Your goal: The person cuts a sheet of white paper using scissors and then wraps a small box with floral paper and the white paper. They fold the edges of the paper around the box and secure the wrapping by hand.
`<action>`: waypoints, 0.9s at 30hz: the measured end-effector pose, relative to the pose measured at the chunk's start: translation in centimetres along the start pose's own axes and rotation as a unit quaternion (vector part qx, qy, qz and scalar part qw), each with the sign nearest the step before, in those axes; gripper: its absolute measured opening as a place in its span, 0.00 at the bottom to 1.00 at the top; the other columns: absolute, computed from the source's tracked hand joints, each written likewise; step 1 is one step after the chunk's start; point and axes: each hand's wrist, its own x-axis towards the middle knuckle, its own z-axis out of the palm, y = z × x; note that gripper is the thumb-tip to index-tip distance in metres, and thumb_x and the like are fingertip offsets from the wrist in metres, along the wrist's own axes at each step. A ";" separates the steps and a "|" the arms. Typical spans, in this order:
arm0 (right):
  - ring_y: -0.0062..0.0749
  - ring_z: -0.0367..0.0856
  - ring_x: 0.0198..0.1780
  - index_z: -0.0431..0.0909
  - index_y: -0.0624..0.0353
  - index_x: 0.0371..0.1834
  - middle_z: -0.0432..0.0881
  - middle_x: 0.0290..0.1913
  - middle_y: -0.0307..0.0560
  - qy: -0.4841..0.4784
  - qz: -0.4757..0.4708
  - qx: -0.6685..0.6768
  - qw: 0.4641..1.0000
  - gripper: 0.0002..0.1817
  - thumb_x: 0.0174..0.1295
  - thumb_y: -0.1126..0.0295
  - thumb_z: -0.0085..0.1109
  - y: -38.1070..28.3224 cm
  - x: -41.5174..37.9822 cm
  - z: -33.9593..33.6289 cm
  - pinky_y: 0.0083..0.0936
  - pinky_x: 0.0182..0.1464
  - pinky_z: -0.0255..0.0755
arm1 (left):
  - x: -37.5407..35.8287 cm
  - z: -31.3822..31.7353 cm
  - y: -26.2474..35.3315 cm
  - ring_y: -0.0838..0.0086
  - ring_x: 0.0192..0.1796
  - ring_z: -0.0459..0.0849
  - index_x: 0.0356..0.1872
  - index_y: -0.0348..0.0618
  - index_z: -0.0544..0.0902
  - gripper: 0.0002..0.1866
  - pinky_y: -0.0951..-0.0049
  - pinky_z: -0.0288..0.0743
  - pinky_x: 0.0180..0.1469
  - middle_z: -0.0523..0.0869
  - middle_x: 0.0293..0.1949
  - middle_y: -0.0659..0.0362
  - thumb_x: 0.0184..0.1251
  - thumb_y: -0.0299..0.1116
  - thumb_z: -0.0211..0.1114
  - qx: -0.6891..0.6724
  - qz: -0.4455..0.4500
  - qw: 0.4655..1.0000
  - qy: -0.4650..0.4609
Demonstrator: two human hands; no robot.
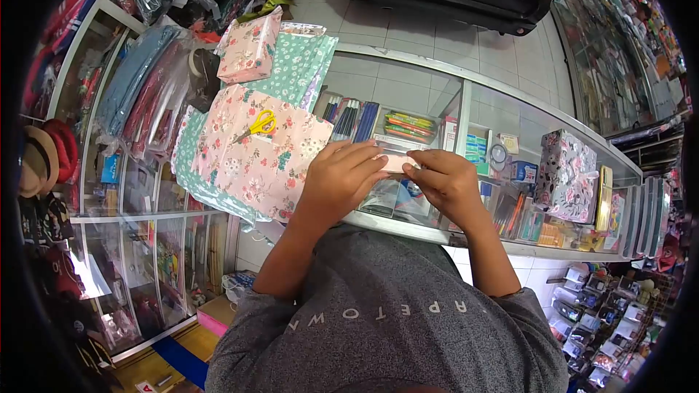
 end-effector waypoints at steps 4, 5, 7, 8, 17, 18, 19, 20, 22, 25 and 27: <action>0.40 0.89 0.40 0.89 0.56 0.36 0.90 0.43 0.45 -0.009 0.015 0.016 1.000 0.07 0.54 0.73 0.73 -0.3 0.5 -0.4 0.34 0.40 0.83 | 0.5 -0.5 0.2 0.61 0.45 0.91 0.40 0.40 0.90 0.11 0.63 0.84 0.47 0.92 0.42 0.56 0.56 0.29 0.75 0.019 0.036 0.999 0.002; 0.40 0.89 0.40 0.89 0.56 0.36 0.90 0.43 0.45 -0.009 0.010 0.020 1.000 0.07 0.54 0.73 0.73 -0.4 0.6 -0.6 0.34 0.40 0.83 | 0.5 -0.8 0.5 0.61 0.45 0.91 0.40 0.40 0.90 0.11 0.63 0.84 0.47 0.92 0.42 0.56 0.56 0.29 0.75 0.024 0.033 0.999 0.004; 0.40 0.89 0.41 0.89 0.56 0.37 0.90 0.44 0.45 -0.012 0.003 0.038 0.999 0.08 0.53 0.73 0.73 -0.7 1.0 -0.9 0.34 0.40 0.83 | 0.3 -1.5 1.1 0.62 0.44 0.91 0.41 0.40 0.90 0.12 0.63 0.83 0.46 0.92 0.43 0.55 0.55 0.29 0.75 0.021 0.025 0.999 0.012; 0.40 0.89 0.41 0.89 0.56 0.37 0.90 0.44 0.45 -0.014 -0.004 0.043 0.999 0.08 0.53 0.73 0.73 -1.0 1.3 -1.0 0.34 0.40 0.83 | 0.2 -2.1 1.4 0.62 0.44 0.91 0.41 0.40 0.90 0.12 0.63 0.83 0.46 0.92 0.43 0.55 0.55 0.29 0.75 0.027 0.020 0.999 0.014; 0.43 0.90 0.42 0.89 0.56 0.39 0.90 0.44 0.47 -0.006 -0.093 0.074 0.993 0.10 0.53 0.75 0.74 -4.8 7.6 1.6 0.34 0.40 0.82 | -2.2 -9.6 0.1 0.63 0.47 0.89 0.41 0.41 0.88 0.10 0.61 0.80 0.49 0.90 0.44 0.56 0.59 0.30 0.72 0.111 -0.009 0.993 0.030; 0.43 0.90 0.42 0.90 0.56 0.39 0.90 0.44 0.47 -0.010 -0.109 0.064 0.992 0.11 0.52 0.75 0.74 -5.4 8.4 2.3 0.34 0.40 0.83 | -2.6 -10.4 -0.4 0.63 0.47 0.89 0.41 0.40 0.88 0.10 0.61 0.80 0.50 0.90 0.45 0.56 0.59 0.30 0.72 0.120 -0.016 0.992 0.032; 0.43 0.90 0.42 0.90 0.56 0.39 0.90 0.44 0.47 -0.009 -0.113 0.068 0.991 0.11 0.52 0.75 0.74 -5.9 9.3 3.1 0.34 0.40 0.83 | -2.9 -11.2 -0.8 0.60 0.46 0.90 0.38 0.38 0.89 0.10 0.62 0.81 0.50 0.92 0.44 0.55 0.54 0.27 0.75 0.122 -0.040 0.991 0.048; 0.42 0.89 0.42 0.90 0.56 0.40 0.90 0.44 0.47 -0.011 -0.112 0.081 0.990 0.12 0.51 0.76 0.73 -6.5 10.2 4.1 0.34 0.40 0.83 | -3.3 -12.0 -1.3 0.60 0.46 0.90 0.38 0.38 0.89 0.10 0.62 0.81 0.50 0.92 0.44 0.55 0.54 0.27 0.75 0.127 -0.043 0.990 0.049; 0.42 0.89 0.42 0.90 0.56 0.41 0.90 0.45 0.47 -0.015 -0.110 0.105 0.988 0.13 0.51 0.76 0.73 -7.5 11.9 6.1 0.35 0.40 0.83 | -4.3 -13.6 -2.5 0.59 0.47 0.90 0.39 0.38 0.89 0.11 0.62 0.80 0.50 0.91 0.45 0.54 0.53 0.24 0.75 0.161 -0.067 0.983 0.065; 0.41 0.89 0.43 0.91 0.54 0.41 0.90 0.45 0.46 -0.012 -0.110 0.125 0.986 0.12 0.52 0.75 0.72 -8.0 13.4 11.3 0.33 0.42 0.83 | -6.8 -14.8 -5.8 0.60 0.49 0.89 0.40 0.41 0.89 0.10 0.61 0.79 0.51 0.91 0.46 0.57 0.56 0.28 0.74 0.168 -0.110 0.977 0.071; 0.39 0.89 0.44 0.92 0.52 0.41 0.91 0.46 0.45 -0.052 -0.097 0.115 0.987 0.11 0.54 0.74 0.71 -8.7 14.0 13.9 0.32 0.45 0.83 | -8.5 -15.3 -7.3 0.58 0.49 0.88 0.41 0.40 0.89 0.11 0.60 0.79 0.52 0.91 0.47 0.56 0.57 0.26 0.73 0.147 -0.139 0.977 0.069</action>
